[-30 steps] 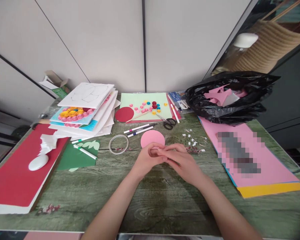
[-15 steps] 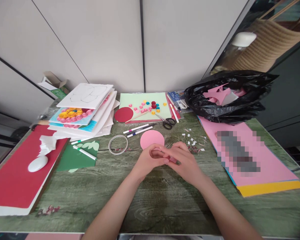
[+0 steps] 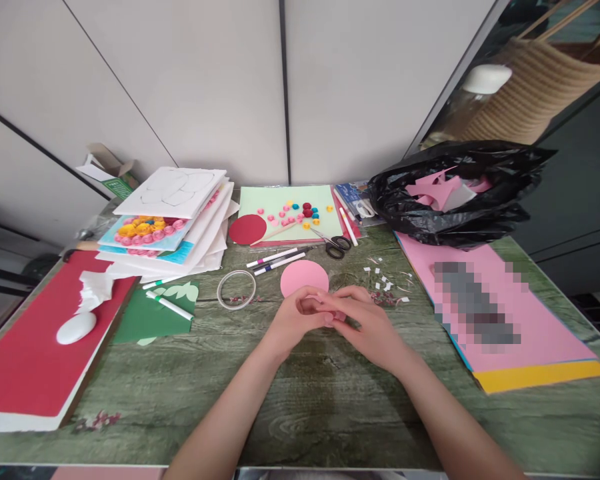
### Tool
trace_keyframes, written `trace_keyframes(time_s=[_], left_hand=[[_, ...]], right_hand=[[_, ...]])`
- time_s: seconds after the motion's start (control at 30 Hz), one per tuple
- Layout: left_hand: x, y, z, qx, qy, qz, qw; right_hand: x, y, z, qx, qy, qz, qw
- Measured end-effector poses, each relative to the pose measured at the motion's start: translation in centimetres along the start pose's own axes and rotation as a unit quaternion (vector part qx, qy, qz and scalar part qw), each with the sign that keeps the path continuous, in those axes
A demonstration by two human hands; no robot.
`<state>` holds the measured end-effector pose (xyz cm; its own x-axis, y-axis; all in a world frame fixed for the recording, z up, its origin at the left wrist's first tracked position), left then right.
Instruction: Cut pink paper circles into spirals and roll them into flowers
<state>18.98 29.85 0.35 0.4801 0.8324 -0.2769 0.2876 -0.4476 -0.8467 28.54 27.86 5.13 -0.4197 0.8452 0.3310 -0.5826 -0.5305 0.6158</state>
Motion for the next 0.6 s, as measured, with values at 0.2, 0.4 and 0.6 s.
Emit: trace_keyframes(time_s=[0.2,0.4,0.6], left_hand=[[0.0,0.3,-0.2,0.000,0.000,-0.009,1.000],[0.2,1.5,-0.1,-0.051,-0.033,0.000,0.998],[0.2,1.5,-0.2,-0.071,-0.034,0.009,0.997]], right_hand=[[-0.1,-0.8,0.0,-0.021,-0.013,-0.037,0.999],[-0.4,-0.7,0.5,-0.042,-0.088,-0.028,0.995],[-0.5,-0.2,0.5,-0.042,-0.110,-0.006,0.993]])
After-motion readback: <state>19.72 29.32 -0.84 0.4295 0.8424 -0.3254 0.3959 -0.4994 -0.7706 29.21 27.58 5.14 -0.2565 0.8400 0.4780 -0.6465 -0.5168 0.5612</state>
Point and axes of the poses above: each hand's wrist, its own x-axis towards the middle knuckle, its own z-axis out of the back of the hand, y = z × x, the point moved 8 cm from there along x, towards the middle knuckle, and after that the axes turned 3 degrees about z, right-handed, at the moved point
